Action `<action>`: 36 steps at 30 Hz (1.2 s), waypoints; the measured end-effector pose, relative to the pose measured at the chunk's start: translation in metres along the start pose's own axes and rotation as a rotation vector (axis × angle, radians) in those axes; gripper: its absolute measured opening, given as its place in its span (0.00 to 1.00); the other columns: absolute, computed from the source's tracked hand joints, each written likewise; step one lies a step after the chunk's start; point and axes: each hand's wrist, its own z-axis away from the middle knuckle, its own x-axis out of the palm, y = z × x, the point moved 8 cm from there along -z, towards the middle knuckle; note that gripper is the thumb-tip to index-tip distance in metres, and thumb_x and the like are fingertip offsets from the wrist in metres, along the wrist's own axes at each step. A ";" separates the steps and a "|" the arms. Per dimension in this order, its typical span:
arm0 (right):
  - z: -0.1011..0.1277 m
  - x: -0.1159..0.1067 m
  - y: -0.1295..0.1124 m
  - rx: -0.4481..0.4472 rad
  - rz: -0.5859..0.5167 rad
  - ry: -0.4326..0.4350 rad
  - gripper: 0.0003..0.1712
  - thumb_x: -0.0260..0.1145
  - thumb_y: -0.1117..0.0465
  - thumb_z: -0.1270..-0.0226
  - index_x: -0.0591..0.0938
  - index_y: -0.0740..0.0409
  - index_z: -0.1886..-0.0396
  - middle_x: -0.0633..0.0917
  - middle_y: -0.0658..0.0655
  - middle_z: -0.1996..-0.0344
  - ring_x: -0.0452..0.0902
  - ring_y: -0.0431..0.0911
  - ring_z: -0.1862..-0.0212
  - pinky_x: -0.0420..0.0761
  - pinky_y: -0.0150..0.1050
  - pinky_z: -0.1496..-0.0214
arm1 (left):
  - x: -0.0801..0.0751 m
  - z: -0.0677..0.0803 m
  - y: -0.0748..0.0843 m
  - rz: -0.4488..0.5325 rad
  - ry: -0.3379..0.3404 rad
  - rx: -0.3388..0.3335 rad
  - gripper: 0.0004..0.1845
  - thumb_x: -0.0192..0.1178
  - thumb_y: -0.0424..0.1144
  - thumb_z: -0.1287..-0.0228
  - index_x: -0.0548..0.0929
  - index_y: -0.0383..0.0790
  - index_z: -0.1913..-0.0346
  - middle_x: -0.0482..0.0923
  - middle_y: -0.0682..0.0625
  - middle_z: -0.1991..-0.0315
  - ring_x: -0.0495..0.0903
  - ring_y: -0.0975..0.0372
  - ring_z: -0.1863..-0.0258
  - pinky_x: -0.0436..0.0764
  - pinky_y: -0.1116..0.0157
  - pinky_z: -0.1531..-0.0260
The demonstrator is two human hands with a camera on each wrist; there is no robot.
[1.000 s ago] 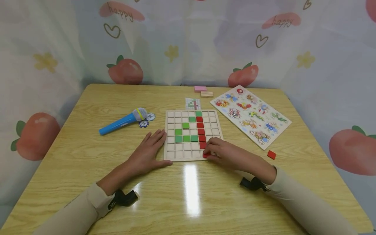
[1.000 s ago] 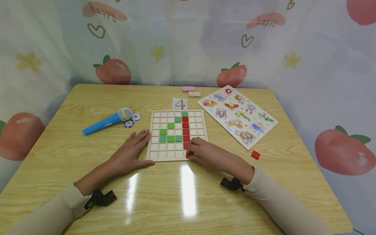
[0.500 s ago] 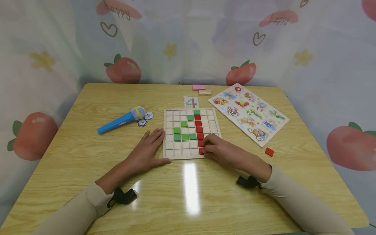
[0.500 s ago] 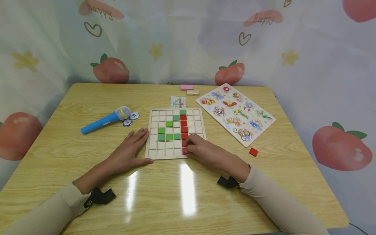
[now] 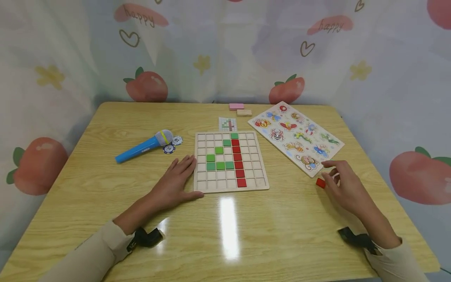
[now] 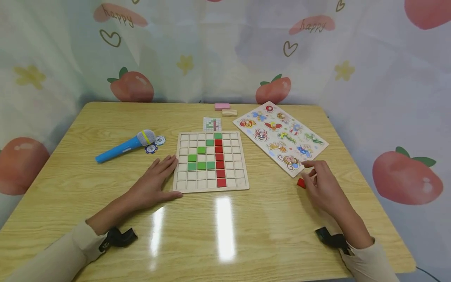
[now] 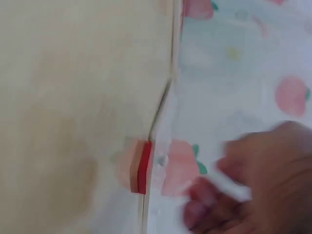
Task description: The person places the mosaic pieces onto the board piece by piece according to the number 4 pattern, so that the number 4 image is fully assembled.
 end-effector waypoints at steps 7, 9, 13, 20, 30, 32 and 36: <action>0.019 0.017 0.033 0.095 0.047 -0.102 0.25 0.68 0.66 0.23 0.74 0.70 0.31 0.75 0.71 0.44 0.73 0.48 0.56 0.73 0.29 0.62 | 0.000 -0.001 -0.002 0.002 0.005 0.003 0.63 0.73 0.67 0.39 0.52 0.37 0.13 0.47 0.42 0.11 0.45 0.48 0.11 0.41 0.43 0.11; 0.016 0.017 0.033 0.095 0.082 -0.089 0.20 0.67 0.66 0.23 0.78 0.69 0.36 0.77 0.69 0.47 0.74 0.46 0.59 0.74 0.30 0.64 | 0.000 -0.001 -0.003 0.005 0.012 0.001 0.63 0.73 0.66 0.40 0.52 0.37 0.13 0.47 0.42 0.11 0.45 0.48 0.11 0.41 0.43 0.11; 0.013 0.017 0.035 0.148 0.104 -0.099 0.16 0.67 0.64 0.22 0.81 0.69 0.42 0.78 0.67 0.54 0.76 0.46 0.62 0.75 0.31 0.67 | 0.000 0.000 -0.003 0.004 0.016 0.002 0.63 0.73 0.67 0.40 0.52 0.37 0.13 0.48 0.42 0.11 0.45 0.48 0.11 0.41 0.43 0.11; 0.005 0.007 0.004 0.013 0.035 0.002 0.18 0.75 0.71 0.34 0.80 0.65 0.47 0.82 0.61 0.57 0.79 0.40 0.63 0.78 0.24 0.65 | 0.001 0.000 -0.003 0.006 0.009 0.004 0.64 0.73 0.67 0.40 0.51 0.38 0.13 0.47 0.43 0.11 0.44 0.49 0.10 0.40 0.44 0.11; -0.063 0.035 -0.096 -0.436 -0.057 -0.062 0.24 0.79 0.73 0.41 0.84 0.58 0.46 0.85 0.51 0.56 0.79 0.41 0.63 0.82 0.29 0.65 | 0.003 0.000 -0.004 0.001 0.001 0.011 0.64 0.72 0.68 0.39 0.51 0.38 0.13 0.46 0.44 0.11 0.44 0.49 0.10 0.41 0.44 0.11; -0.076 0.050 -0.109 -0.453 -0.051 -0.133 0.19 0.78 0.69 0.36 0.85 0.55 0.47 0.85 0.49 0.57 0.80 0.42 0.62 0.83 0.34 0.66 | 0.003 0.000 -0.003 0.001 -0.001 0.010 0.64 0.72 0.69 0.39 0.50 0.39 0.13 0.46 0.44 0.11 0.44 0.50 0.10 0.40 0.44 0.11; -0.097 0.081 -0.125 -0.443 -0.039 -0.271 0.10 0.75 0.61 0.29 0.87 0.51 0.51 0.86 0.47 0.55 0.81 0.40 0.58 0.86 0.37 0.61 | 0.002 -0.001 -0.002 -0.002 0.005 0.006 0.64 0.71 0.69 0.39 0.50 0.39 0.13 0.45 0.44 0.11 0.43 0.51 0.10 0.40 0.45 0.11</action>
